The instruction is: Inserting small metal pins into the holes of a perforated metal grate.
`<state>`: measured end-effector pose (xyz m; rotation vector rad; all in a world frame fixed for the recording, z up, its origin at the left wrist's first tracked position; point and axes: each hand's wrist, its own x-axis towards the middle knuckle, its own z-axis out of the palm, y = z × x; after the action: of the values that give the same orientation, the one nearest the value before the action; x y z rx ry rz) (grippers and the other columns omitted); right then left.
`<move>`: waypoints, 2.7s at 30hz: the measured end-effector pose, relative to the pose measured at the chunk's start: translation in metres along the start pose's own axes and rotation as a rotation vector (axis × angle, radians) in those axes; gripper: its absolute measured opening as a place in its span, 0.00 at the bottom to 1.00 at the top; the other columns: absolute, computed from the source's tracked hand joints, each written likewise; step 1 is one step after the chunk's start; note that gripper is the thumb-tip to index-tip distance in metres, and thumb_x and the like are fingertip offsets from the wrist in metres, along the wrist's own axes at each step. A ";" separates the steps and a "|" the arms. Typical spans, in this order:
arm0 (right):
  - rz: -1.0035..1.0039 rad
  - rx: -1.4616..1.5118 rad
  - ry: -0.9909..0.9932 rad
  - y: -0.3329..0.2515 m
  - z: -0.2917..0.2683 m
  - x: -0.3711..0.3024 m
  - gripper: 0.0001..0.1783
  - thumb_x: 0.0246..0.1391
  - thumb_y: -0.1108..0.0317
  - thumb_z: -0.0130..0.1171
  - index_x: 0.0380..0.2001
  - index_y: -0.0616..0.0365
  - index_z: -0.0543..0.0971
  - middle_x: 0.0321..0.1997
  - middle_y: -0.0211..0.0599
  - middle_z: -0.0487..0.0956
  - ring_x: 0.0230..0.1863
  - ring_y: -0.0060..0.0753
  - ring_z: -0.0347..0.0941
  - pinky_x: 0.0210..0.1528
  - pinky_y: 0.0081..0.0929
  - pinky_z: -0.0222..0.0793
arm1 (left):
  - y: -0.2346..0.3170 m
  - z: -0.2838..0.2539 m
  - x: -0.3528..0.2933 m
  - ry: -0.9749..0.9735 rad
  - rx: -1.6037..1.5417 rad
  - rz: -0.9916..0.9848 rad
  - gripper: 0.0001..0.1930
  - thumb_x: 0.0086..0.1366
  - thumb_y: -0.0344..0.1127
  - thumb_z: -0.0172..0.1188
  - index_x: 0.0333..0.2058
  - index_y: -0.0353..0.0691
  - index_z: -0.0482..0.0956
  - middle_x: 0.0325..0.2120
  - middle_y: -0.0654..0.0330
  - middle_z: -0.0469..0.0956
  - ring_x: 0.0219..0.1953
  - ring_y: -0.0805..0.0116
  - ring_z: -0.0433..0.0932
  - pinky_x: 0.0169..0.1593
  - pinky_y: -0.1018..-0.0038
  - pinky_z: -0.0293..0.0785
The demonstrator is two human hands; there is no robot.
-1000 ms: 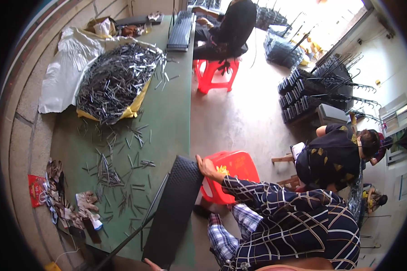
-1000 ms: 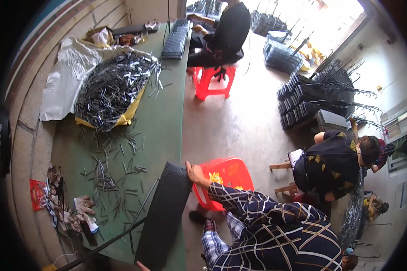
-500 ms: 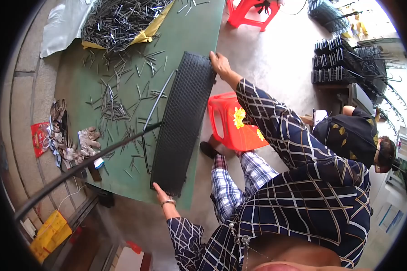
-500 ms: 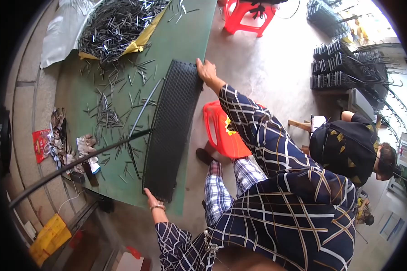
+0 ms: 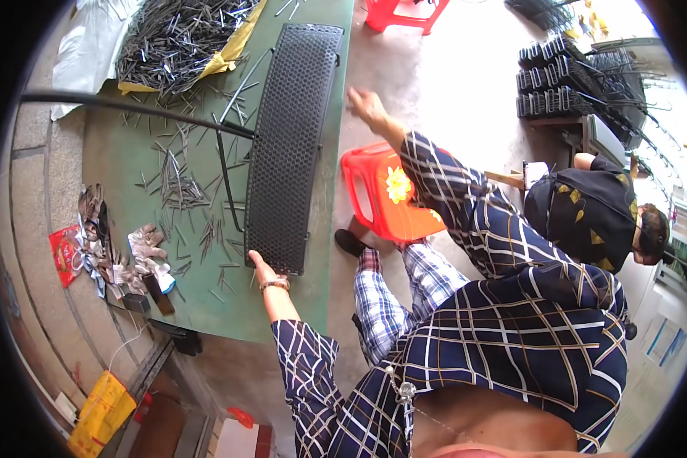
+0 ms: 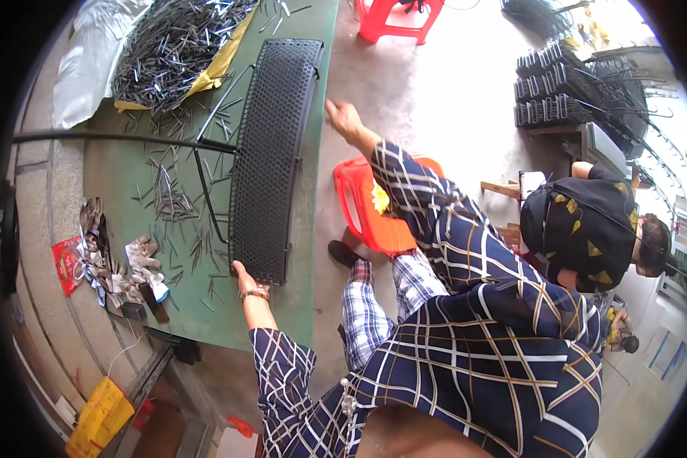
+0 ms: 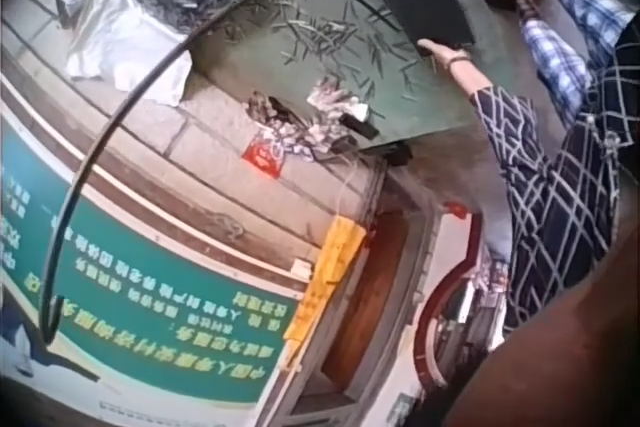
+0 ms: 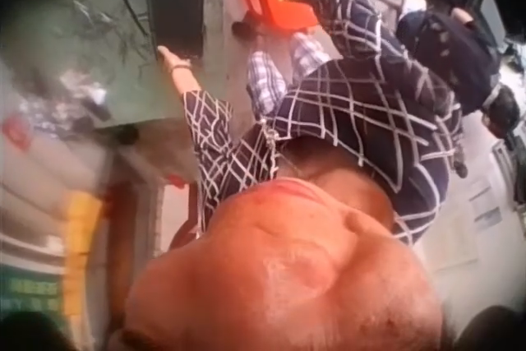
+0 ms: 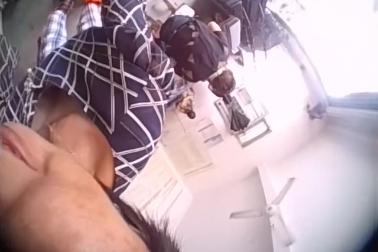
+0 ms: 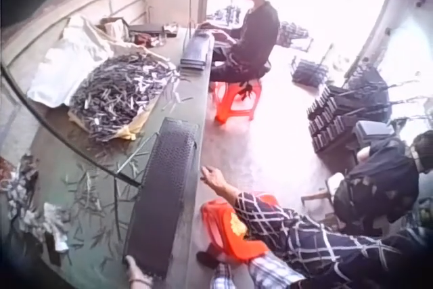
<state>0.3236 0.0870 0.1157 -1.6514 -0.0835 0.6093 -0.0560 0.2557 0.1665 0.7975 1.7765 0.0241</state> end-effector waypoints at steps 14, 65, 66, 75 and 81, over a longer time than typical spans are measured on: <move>0.463 -0.160 -0.197 0.051 -0.091 -0.400 0.10 0.49 0.67 0.55 0.22 0.64 0.77 0.19 0.31 0.76 0.20 0.23 0.73 0.20 0.23 0.69 | -0.013 -0.056 -0.021 -0.318 0.063 0.030 0.47 0.49 0.76 0.40 0.60 0.47 0.53 0.57 0.59 0.61 0.55 0.50 0.63 0.52 0.44 0.58; 0.161 -1.265 -0.340 0.033 -0.171 0.228 0.33 0.40 0.39 0.54 0.38 0.60 0.74 0.39 0.47 0.74 0.42 0.44 0.70 0.44 0.43 0.64 | 0.046 0.075 0.085 0.118 0.285 0.146 0.49 0.53 0.72 0.40 0.61 0.38 0.43 0.60 0.53 0.51 0.58 0.60 0.58 0.56 0.68 0.61; 0.108 -1.255 -0.349 0.012 -0.184 0.251 0.33 0.41 0.40 0.54 0.38 0.60 0.74 0.39 0.47 0.74 0.42 0.43 0.70 0.44 0.43 0.65 | 0.059 0.090 0.085 0.119 0.285 0.170 0.48 0.53 0.71 0.39 0.61 0.37 0.44 0.60 0.53 0.52 0.58 0.59 0.58 0.56 0.68 0.61; -0.335 -1.084 -0.547 -0.075 -0.222 0.391 0.27 0.46 0.47 0.53 0.36 0.63 0.75 0.37 0.45 0.76 0.39 0.40 0.72 0.44 0.37 0.66 | 0.087 0.137 0.077 0.253 0.332 0.344 0.41 0.58 0.67 0.35 0.58 0.36 0.53 0.57 0.50 0.58 0.57 0.55 0.60 0.57 0.66 0.59; -0.592 -0.859 -0.871 -0.141 -0.269 0.455 0.23 0.50 0.51 0.52 0.35 0.64 0.76 0.36 0.44 0.77 0.37 0.39 0.73 0.43 0.33 0.68 | 0.033 0.180 -0.061 0.507 0.381 0.322 0.38 0.61 0.63 0.33 0.56 0.35 0.59 0.55 0.49 0.62 0.57 0.52 0.62 0.58 0.65 0.58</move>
<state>0.8694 0.0501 0.1070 -1.8833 -1.5893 0.8372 0.1228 0.1834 0.1646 1.4478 2.1372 0.1120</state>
